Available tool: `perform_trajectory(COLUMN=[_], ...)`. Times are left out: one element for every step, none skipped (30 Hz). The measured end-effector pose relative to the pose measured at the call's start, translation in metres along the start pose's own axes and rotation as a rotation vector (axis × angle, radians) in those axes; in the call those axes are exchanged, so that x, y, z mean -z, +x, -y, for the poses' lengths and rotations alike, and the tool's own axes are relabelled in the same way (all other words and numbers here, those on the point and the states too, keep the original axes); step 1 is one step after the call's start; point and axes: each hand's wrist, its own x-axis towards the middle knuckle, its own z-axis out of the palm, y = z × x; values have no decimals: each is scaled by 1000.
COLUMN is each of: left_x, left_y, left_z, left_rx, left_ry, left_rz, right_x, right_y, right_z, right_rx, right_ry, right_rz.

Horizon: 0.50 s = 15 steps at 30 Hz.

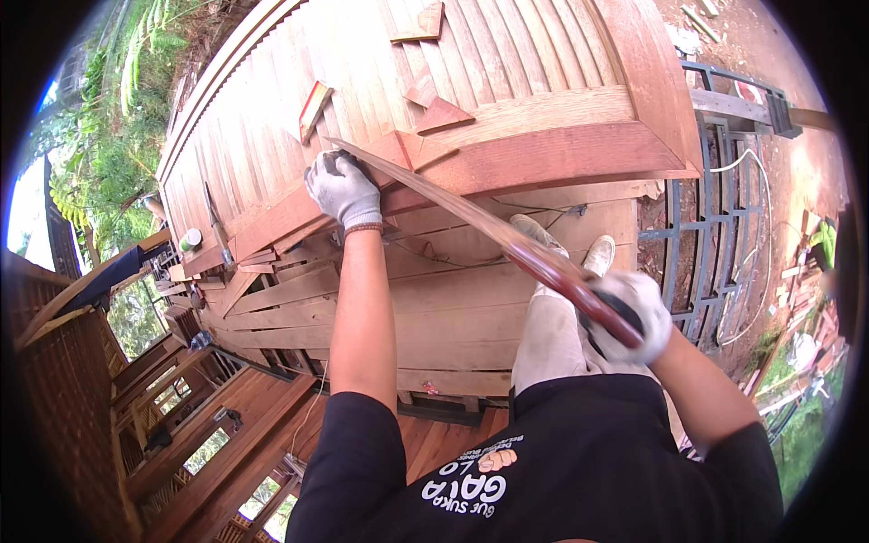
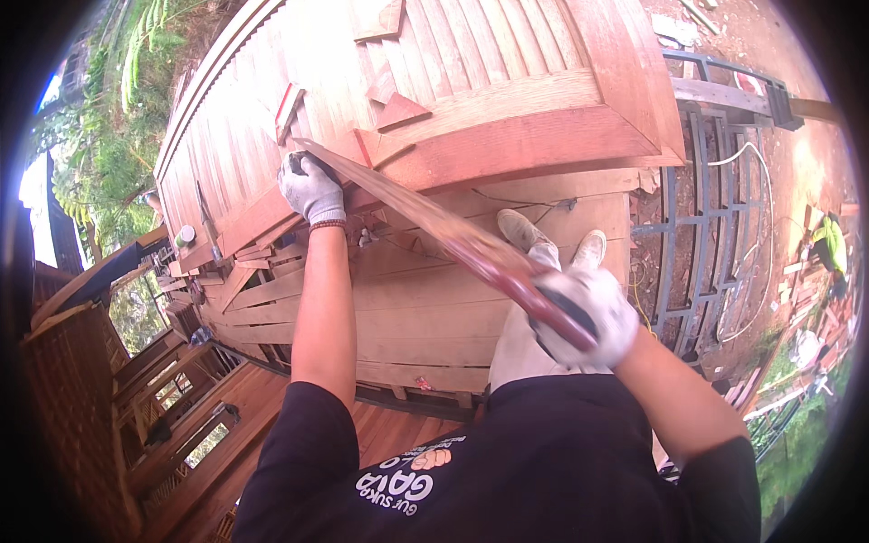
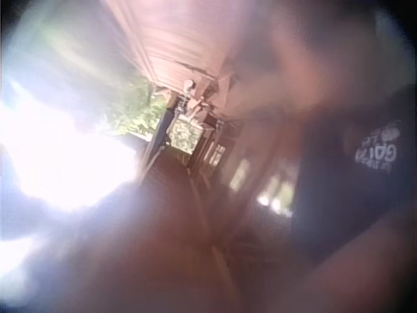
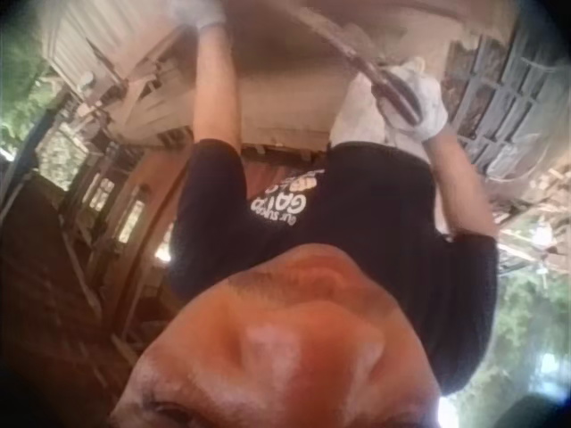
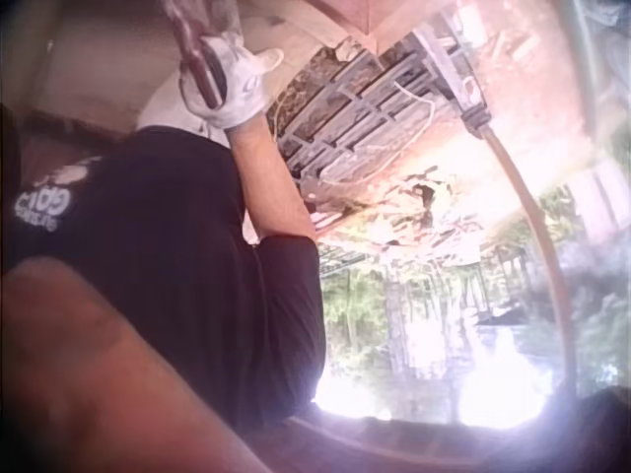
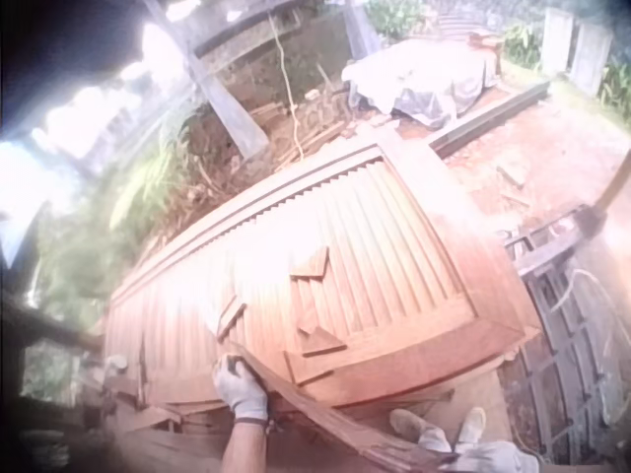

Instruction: The person uses an angle grinder to cut a wooden plank on a wooden deck, then switches to a hand saw to continue cutting the same plank. The person repositions the plank between cuts and removes small offcuts.

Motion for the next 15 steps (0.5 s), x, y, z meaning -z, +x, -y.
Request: perform_trajectory(left_x=[-4, -9, -7, -6, -5, -7, -8, -6, 0, 0, -3, -3, -6, -11, -9], left_y=[5, 6, 7, 7, 7, 5, 8, 9, 1, 0, -2, -4, 2, 4, 6], left_z=[-8, -4, -4, -4, -5, 2, 3, 1, 5, 3, 0, -3, -10, -4, -11], left_rx=[-6, -72, -48, -25, -3, 81, 63, 48, 34, 17, 37, 57, 65, 34, 13], left_ry=[0, -9, -20, -33, -47, -5, -11, -15, -9, -28, -7, 20, 32, 33, 17], left_rz=[-21, -47, -34, -20, -4, -23, -31, -29, -4, -12, -18, -20, -34, -53, -29], right_x=[-19, -29, -37, -34, -26, -21, -7, 9, 25, 27, 27, 15, -4, -25, -39], right_y=[32, 69, 92, 87, 71, 47, 22, -3, -14, -19, -20, -6, 23, 63, 89], right_z=[-15, -8, -2, -2, -3, 2, 4, 10, 24, 22, 20, 12, -2, -4, -3], right_rx=[88, 74, 59, 48, 37, 11, 10, 2, -85, -95, -104, -56, 0, 33, 67], right_ry=[25, 23, 32, 38, 43, 53, 8, -45, -17, -60, -105, -102, -108, -30, 49], right_rz=[-97, -72, -32, -39, -46, -32, -14, 4, 70, 95, 123, 82, 25, -18, -52])
